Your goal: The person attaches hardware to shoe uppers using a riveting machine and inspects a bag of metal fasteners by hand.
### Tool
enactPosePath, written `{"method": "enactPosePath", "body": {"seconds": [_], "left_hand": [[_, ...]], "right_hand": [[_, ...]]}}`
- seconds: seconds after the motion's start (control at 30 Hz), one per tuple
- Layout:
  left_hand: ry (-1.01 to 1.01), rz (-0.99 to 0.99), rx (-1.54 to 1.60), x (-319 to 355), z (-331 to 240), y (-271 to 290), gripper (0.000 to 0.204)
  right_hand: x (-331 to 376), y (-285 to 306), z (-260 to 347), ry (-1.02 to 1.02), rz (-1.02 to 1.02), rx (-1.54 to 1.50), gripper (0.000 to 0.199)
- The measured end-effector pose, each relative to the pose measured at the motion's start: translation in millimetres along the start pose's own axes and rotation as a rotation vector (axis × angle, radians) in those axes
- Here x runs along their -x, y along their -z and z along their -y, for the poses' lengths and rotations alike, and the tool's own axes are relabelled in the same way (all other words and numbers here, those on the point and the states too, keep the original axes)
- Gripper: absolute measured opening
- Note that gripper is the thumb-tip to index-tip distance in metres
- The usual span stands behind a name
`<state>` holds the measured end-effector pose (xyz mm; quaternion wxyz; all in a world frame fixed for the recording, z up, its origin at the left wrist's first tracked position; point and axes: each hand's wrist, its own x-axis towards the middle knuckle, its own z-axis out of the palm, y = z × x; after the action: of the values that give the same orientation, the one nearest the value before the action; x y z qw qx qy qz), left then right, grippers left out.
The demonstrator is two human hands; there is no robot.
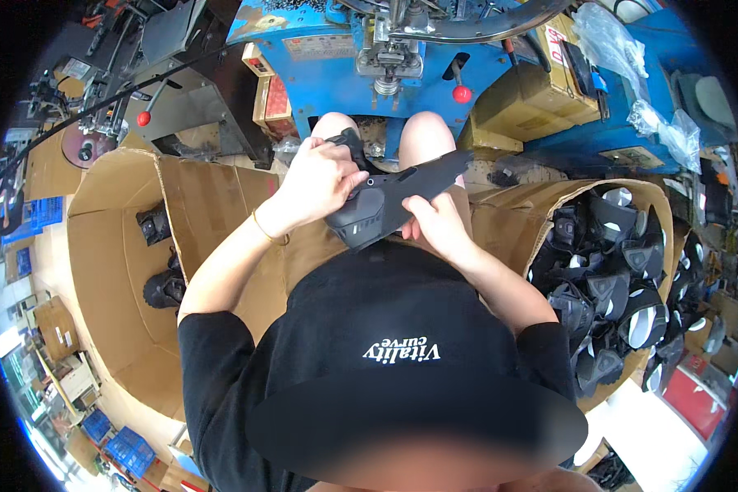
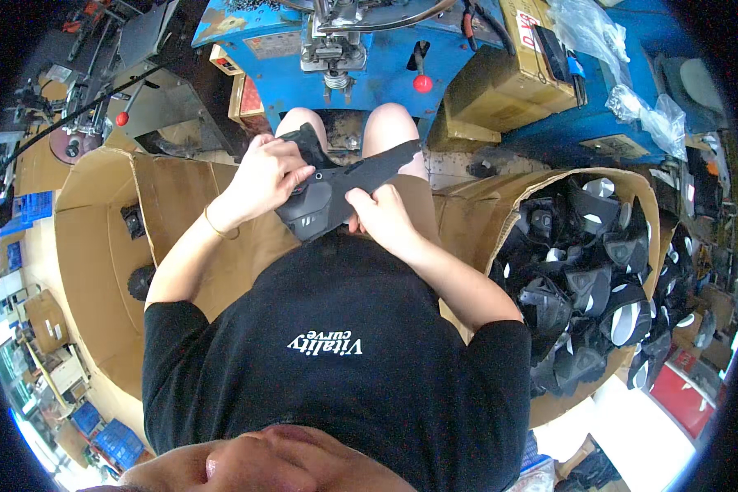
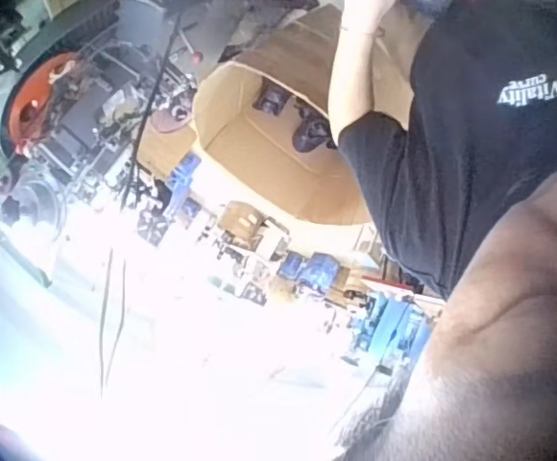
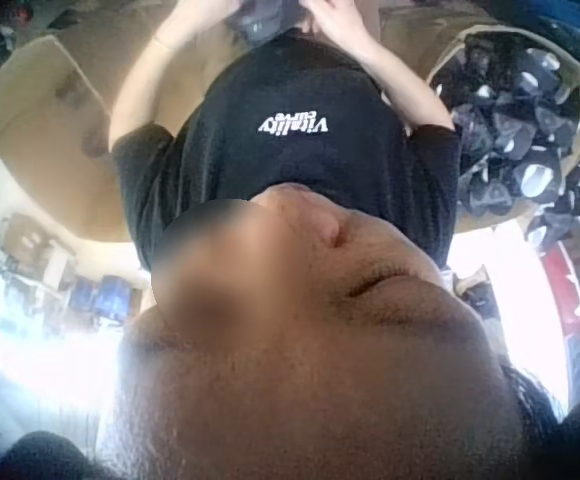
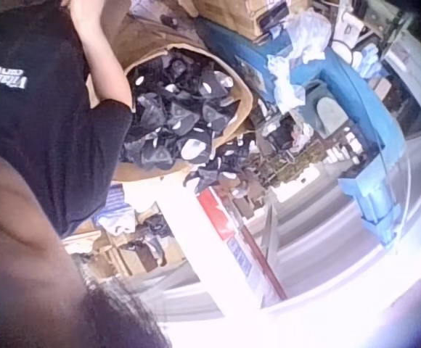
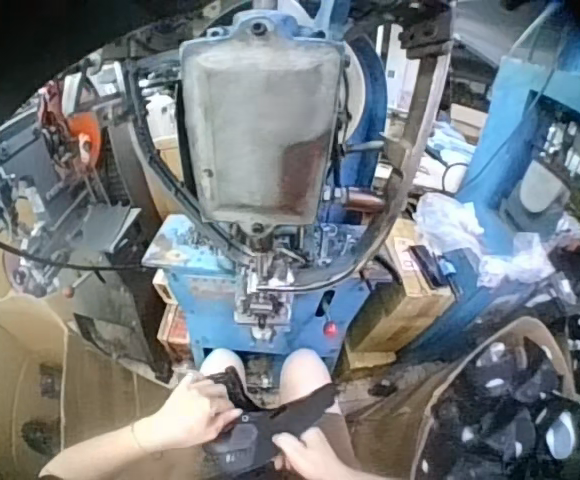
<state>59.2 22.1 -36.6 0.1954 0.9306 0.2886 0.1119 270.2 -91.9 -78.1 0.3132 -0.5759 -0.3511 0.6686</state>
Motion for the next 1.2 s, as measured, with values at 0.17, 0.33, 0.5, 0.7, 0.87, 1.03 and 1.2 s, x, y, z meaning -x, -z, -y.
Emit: {"method": "enactPosePath", "body": {"seconds": [0.17, 0.33, 0.5, 0.7, 0.87, 1.03, 1.2], "left_hand": [[0.087, -0.046, 0.411, 8, -21, -8, 0.02], [-0.02, -0.2, 0.346, -8, -21, 14, 0.017], [-0.106, -0.28, 0.101, -56, -7, 63, 0.013], [-0.012, -0.282, 0.183, -106, 21, 87, 0.016], [-0.037, -0.309, 0.264, -115, 42, 84, 0.016], [0.018, -0.325, 0.201, -126, 40, 84, 0.015], [0.037, -0.388, -0.011, -127, 39, 64, 0.017]], "right_hand": [[12, -13, 3, 0.321, -0.028, -0.147, 0.019], [15, -10, 42, 0.397, -0.179, -0.263, 0.031], [-11, 0, 94, 0.503, -0.274, -0.413, 0.026], [-56, 7, 116, 0.541, -0.501, -0.626, 0.016], [-69, 3, 122, 0.484, -0.453, -0.695, 0.015], [-78, 7, 122, 0.499, -0.405, -0.721, 0.012], [-84, 12, 111, 0.48, -0.393, -0.731, 0.021]]}}
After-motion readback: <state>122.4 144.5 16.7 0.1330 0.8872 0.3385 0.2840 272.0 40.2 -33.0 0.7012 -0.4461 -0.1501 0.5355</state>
